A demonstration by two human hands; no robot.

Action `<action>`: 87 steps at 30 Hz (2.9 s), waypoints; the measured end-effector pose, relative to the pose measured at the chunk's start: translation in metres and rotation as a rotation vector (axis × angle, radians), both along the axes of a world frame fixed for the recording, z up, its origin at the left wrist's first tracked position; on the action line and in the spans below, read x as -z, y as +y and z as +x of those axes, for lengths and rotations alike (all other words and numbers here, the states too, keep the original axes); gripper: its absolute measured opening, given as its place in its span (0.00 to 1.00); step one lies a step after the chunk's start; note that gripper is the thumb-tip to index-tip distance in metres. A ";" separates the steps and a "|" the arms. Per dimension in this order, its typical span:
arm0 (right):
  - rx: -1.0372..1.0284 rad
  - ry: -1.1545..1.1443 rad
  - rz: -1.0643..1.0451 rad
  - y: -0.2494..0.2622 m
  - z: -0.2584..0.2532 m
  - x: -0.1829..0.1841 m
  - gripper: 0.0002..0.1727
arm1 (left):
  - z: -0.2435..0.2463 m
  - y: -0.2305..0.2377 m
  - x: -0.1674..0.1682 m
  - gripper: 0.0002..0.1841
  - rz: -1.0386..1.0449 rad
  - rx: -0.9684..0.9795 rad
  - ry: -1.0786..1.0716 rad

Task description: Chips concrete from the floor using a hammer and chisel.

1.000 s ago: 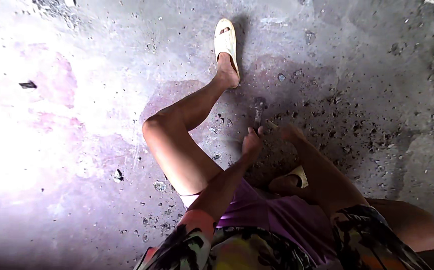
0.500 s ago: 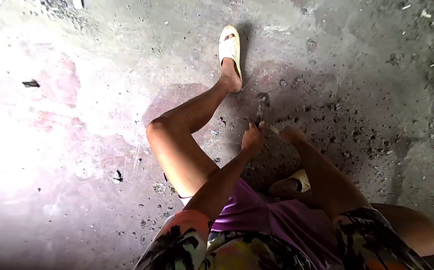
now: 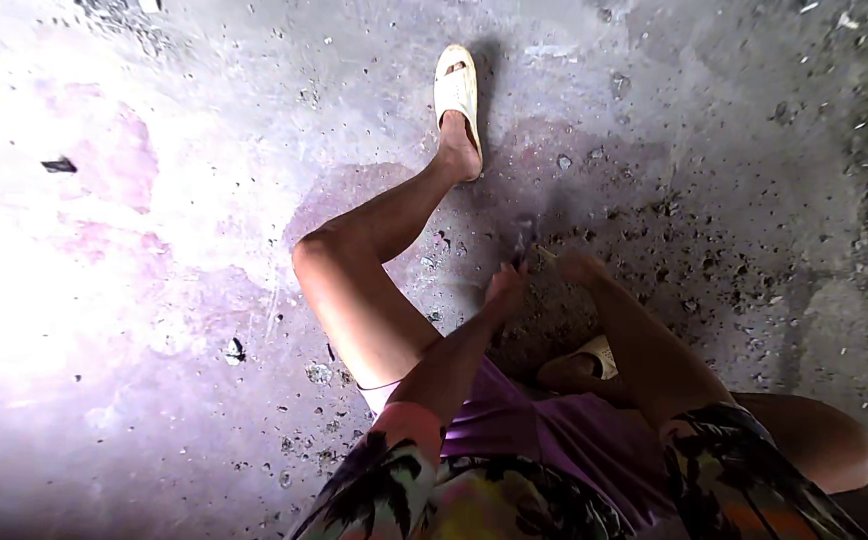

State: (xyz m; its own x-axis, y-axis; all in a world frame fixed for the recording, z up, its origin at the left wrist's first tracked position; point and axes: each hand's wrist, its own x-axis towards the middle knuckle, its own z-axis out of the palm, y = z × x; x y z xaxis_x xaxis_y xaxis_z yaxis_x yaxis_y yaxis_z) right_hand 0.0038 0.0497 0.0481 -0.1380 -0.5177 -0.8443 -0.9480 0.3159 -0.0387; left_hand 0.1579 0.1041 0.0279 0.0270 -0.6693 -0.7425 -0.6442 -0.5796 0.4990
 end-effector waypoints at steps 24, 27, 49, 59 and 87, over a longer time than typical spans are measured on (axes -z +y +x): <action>0.339 -0.037 -0.196 0.102 -0.029 0.033 0.37 | 0.013 0.011 -0.043 0.33 -0.117 0.099 0.005; 0.327 -0.053 -0.184 0.096 -0.031 0.029 0.38 | 0.005 0.020 -0.053 0.33 -0.217 0.174 -0.036; 0.340 -0.072 -0.204 0.102 -0.024 0.037 0.37 | -0.010 0.020 -0.053 0.33 -0.298 0.437 -0.165; 0.615 -0.286 -0.214 0.113 -0.017 0.053 0.40 | -0.008 0.009 -0.031 0.35 -0.143 0.379 -0.222; 0.647 -0.140 -0.158 0.106 -0.006 0.026 0.39 | -0.002 0.017 -0.069 0.32 -0.335 0.332 -0.070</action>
State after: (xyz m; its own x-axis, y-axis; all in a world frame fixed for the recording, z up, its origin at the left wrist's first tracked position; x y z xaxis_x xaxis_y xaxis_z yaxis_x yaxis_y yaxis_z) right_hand -0.0019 0.1553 0.0218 -0.3563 -0.4859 -0.7981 -0.5524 0.7985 -0.2395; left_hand 0.1554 0.1207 0.0968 -0.1865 -0.8525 -0.4882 -0.8063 -0.1511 0.5719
